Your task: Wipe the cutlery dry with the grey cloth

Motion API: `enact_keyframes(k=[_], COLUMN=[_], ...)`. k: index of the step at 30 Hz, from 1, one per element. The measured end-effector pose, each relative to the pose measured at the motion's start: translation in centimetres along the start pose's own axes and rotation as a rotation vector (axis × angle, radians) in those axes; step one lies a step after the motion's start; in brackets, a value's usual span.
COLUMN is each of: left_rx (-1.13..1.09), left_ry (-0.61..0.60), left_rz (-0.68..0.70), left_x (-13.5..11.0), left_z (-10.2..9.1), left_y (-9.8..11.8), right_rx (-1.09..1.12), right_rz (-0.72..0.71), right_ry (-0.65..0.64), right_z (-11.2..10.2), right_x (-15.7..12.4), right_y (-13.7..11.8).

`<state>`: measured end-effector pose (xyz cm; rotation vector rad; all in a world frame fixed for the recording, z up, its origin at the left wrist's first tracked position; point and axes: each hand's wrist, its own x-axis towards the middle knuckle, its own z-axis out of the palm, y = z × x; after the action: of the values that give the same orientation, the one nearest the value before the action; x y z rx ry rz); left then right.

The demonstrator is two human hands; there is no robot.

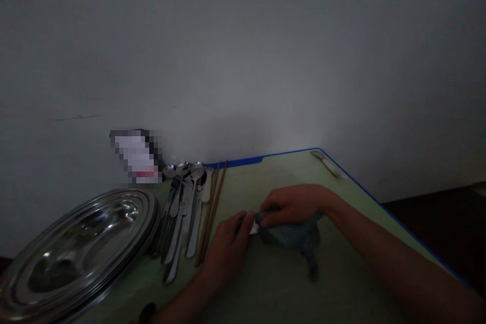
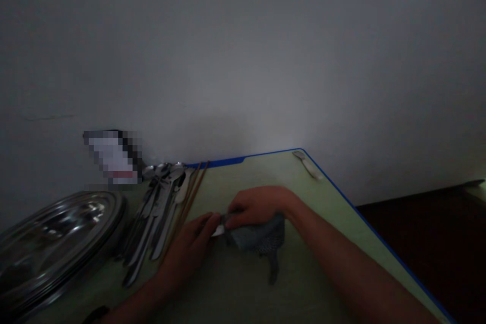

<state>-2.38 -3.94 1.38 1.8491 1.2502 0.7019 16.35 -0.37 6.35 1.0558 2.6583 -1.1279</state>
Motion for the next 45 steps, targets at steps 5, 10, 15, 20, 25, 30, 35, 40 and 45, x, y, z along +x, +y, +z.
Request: enact_keyframes(k=[5,10,15,20,25,30,35,40,45], left_rx=[0.033,-0.035,-0.161,-0.131,-0.409,-0.444,-0.358,-0.231,-0.265], left_ry=[-0.016,0.005,0.138,0.07,0.099,0.129,0.097,0.042,0.02], left_rz=[0.025,-0.008,-0.025,0.036,-0.079,-0.078,-0.045,-0.026,-0.008], left_x=[0.0,-0.1,0.2,0.3,0.1,0.4,0.5,0.7,0.8], left_z=[0.0,0.0,0.0,0.0,0.2,0.0,-0.2,-0.3,-0.3], left_y=[0.0,-0.2,-0.5,-0.1,0.1,0.2,0.1,-0.4,-0.6], right_rx=[-0.017,0.067,0.172,0.247,0.419,0.61,0.558,0.26,0.029], right_rz=[-0.056,-0.036,0.033,0.01,-0.009,-0.031,-0.008,0.007,0.051], right_ry=[0.07,0.03,0.053,0.078,0.1,0.059,0.074,0.066,0.103], right_z=[1.6,1.1,1.4,1.9,1.8,2.0,2.2,1.6,0.4], right_x=[1.8,1.2,1.4,2.2,2.4,2.3,2.4,2.2,1.2], right_y=[0.3,0.8,2.2,3.0,2.8,3.1,3.2,2.2,1.0])
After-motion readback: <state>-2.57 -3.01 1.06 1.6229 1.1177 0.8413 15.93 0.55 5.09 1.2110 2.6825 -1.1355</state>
